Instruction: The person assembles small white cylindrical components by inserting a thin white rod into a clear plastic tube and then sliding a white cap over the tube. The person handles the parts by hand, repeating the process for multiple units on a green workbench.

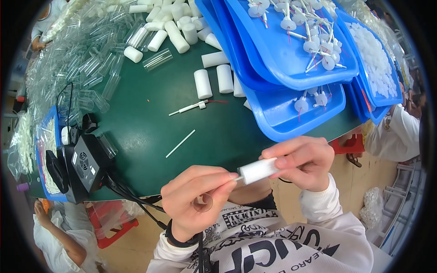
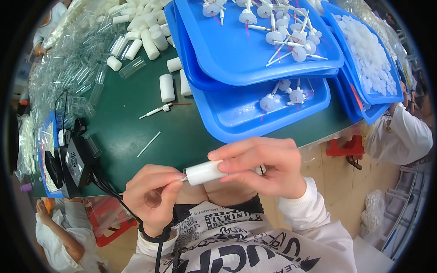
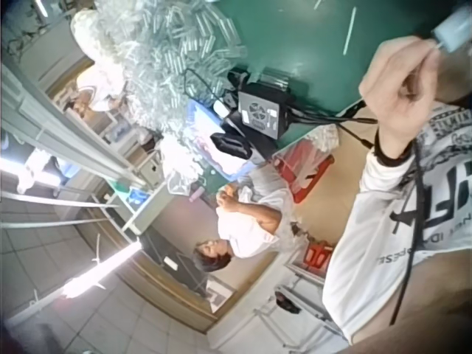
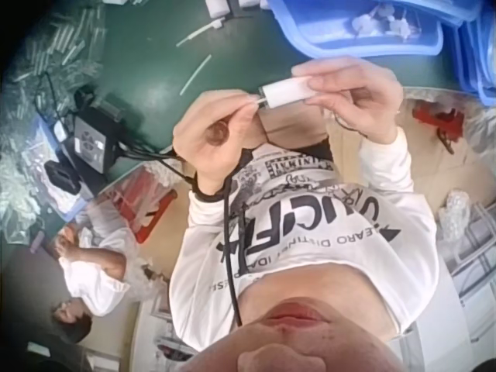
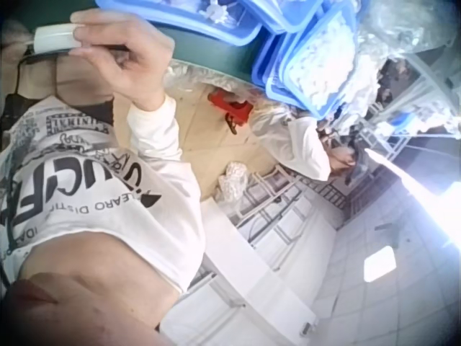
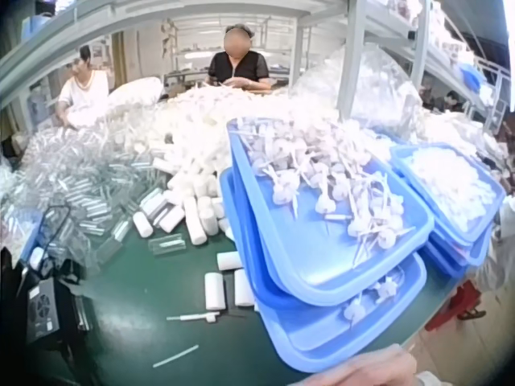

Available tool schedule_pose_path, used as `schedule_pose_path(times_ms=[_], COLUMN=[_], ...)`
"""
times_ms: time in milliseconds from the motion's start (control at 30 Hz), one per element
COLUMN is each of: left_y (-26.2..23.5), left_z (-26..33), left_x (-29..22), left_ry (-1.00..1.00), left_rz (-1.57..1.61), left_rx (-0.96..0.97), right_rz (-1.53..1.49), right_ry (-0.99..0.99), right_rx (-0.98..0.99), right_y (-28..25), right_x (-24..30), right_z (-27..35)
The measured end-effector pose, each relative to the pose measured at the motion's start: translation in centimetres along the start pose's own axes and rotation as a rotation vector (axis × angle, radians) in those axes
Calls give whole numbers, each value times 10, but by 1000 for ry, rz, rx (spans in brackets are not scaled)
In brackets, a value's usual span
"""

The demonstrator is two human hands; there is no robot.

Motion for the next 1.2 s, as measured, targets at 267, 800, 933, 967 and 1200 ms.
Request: schedule_pose_path(times_ms=[267,800,933,967,1200], left_y=[3,5,5,5,4], left_z=[8,12,11,12,12], left_x=[-17,-20,-22,-22,-20], left_ry=[237,97,146,126,47], left_rz=[-259,-191,-195,-160,-39], left_rx=[36,77,128,153,177], right_rz=[-217,-114,-114,-97,-72], right_ry=[318,131,86,54,118], right_rx=[-112,-74,-62,-44,80], right_y=[-3,1,2,2,4], right_x=[-6,15,14,15,17], right_z=[12,11,16,16,11])
Point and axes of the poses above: each hand's wrist, its own z-axis away from the middle knuckle, its own y-axis out of the palm, x = y × z, the point moved 6 cm from there along -z, towards the middle knuckle, and after that the axes turned 4 degrees about -z, right-handed, at the moved point
